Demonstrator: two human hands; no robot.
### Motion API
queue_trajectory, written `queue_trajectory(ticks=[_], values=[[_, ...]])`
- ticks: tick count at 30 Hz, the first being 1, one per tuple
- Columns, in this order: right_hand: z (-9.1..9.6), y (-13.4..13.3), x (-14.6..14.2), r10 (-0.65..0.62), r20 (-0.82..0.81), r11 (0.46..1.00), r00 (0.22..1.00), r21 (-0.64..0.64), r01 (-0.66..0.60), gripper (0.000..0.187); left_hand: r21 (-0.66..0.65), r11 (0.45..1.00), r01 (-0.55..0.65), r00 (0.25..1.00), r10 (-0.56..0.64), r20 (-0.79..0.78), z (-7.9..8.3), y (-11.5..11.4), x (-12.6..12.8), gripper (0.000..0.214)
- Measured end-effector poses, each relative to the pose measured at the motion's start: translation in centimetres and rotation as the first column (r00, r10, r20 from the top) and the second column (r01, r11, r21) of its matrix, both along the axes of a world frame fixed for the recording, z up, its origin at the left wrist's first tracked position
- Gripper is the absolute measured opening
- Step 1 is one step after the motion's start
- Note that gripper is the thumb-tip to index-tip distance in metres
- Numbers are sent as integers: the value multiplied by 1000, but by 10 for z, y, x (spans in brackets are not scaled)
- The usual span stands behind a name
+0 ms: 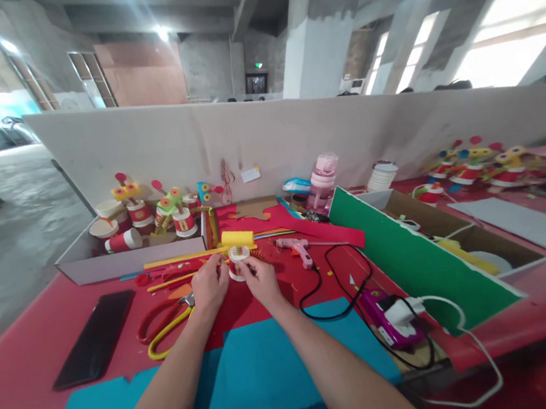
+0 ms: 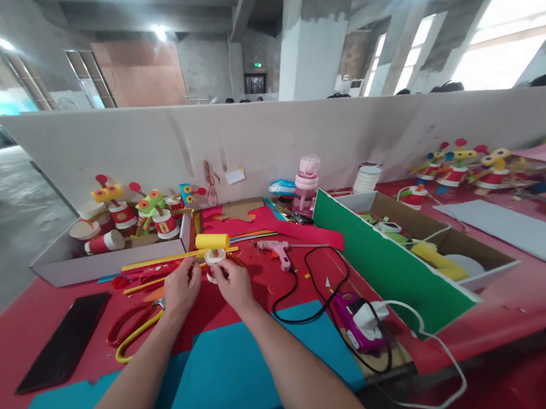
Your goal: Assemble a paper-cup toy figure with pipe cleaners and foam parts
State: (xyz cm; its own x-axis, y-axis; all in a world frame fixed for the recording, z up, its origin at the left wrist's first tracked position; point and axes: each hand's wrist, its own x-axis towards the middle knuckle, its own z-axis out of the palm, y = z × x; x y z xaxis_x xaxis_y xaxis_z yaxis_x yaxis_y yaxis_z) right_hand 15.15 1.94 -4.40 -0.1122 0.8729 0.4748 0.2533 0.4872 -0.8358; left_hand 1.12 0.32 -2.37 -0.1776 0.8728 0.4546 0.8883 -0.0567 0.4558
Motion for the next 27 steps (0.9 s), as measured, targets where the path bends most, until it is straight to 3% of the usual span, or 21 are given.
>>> queue_trajectory(ticks=[7, 13, 23, 27], values=[[7, 3, 12, -109, -9, 994, 994, 22, 110, 38, -160, 985, -63, 998, 61, -16, 9, -4, 4, 25], [4, 10, 17, -260, 4, 965, 965, -20, 260, 24, -208, 974, -83, 996, 76, -44, 7, -2, 4, 35], [0, 14, 21, -296, 19, 951, 955, -89, 297, 14, -165, 982, -91, 996, 90, -17, 11, -5, 5, 24], [2, 13, 20, -302, -33, 952, 953, -61, 300, 13, -136, 988, -75, 997, 75, -9, 11, -6, 5, 28]])
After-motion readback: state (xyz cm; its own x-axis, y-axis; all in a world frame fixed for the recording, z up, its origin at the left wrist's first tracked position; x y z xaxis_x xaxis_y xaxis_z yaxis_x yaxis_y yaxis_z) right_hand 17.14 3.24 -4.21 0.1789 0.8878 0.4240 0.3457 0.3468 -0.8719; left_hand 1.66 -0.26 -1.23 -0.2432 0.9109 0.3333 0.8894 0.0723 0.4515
